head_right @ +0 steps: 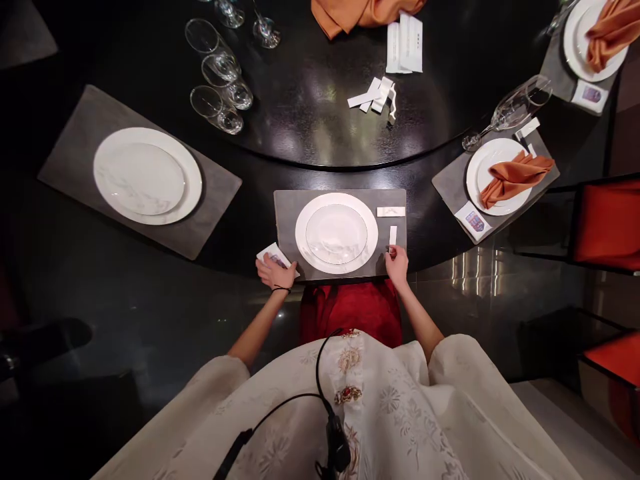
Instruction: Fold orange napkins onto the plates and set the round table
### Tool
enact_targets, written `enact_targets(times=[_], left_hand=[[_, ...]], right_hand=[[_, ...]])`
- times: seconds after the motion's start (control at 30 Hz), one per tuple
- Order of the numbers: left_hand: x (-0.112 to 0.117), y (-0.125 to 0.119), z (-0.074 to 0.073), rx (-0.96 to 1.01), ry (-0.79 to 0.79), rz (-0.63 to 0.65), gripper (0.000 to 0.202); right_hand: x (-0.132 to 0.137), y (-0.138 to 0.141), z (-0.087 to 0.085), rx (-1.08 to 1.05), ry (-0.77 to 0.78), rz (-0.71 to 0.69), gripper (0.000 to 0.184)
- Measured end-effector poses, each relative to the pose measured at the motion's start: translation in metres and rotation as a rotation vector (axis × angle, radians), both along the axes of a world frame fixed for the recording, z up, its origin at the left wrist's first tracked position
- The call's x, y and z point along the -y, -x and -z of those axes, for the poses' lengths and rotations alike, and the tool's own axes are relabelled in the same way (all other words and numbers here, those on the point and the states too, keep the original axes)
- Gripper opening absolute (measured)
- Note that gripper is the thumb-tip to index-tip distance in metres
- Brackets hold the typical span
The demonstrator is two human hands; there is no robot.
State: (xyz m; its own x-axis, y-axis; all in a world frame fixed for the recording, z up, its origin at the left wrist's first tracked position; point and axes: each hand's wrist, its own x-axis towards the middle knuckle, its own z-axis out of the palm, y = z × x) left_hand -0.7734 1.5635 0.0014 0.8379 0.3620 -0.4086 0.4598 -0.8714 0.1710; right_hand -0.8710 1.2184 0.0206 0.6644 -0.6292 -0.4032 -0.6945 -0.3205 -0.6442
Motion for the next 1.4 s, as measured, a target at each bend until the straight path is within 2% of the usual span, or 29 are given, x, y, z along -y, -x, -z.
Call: enact_targets(times=[0.03,0.07,0.1,0.27,0.37,0.57,0.7,0.9,1.13,1.3,1.4], left_hand=[[0.006,0.004,0.005,-0.009,0.008,-0.154,0.096],[0.011,0.007,0.009,-0.007,0.029,-0.236,0.097],[0.016,0.008,0.012,0.013,0.058,-0.252,0.095],[0.029,0.002,0.012,0.105,0.167,-0.026,0.080],[0.033,-0.003,0.010,0.072,0.160,0.025,0.076],[0.037,-0.001,0.013,0.079,0.114,-0.009,0.076],[0.036,0.000,0.012,0.068,0.104,-0.015,0.076],[0.038,0.000,0.011,0.071,0.099,-0.024,0.076],[0.044,-0.004,0.007,0.068,0.099,-0.088,0.076],[0.042,-0.002,0.008,0.061,0.125,-0.090,0.083],[0.038,0.001,0.010,0.066,0.156,-0.068,0.088]], right_hand=[[0.002,-0.003,0.002,-0.003,0.039,0.007,0.032],[0.003,-0.006,0.004,-0.006,0.052,-0.002,0.031],[0.002,-0.008,0.005,-0.012,0.044,-0.022,0.031],[-0.010,-0.012,0.007,-0.062,-0.045,-0.039,0.027],[-0.015,-0.008,0.011,-0.075,-0.076,-0.005,0.027],[-0.028,-0.015,0.031,-0.037,-0.293,0.084,0.030],[-0.035,-0.022,0.040,-0.073,-0.212,0.113,0.021],[-0.036,-0.015,0.038,-0.081,-0.204,0.102,0.014],[-0.034,-0.010,0.040,-0.061,-0.229,0.162,0.013],[-0.028,-0.012,0.035,-0.085,-0.315,0.176,0.015],[-0.024,-0.013,0.032,-0.074,-0.299,0.155,0.018]])
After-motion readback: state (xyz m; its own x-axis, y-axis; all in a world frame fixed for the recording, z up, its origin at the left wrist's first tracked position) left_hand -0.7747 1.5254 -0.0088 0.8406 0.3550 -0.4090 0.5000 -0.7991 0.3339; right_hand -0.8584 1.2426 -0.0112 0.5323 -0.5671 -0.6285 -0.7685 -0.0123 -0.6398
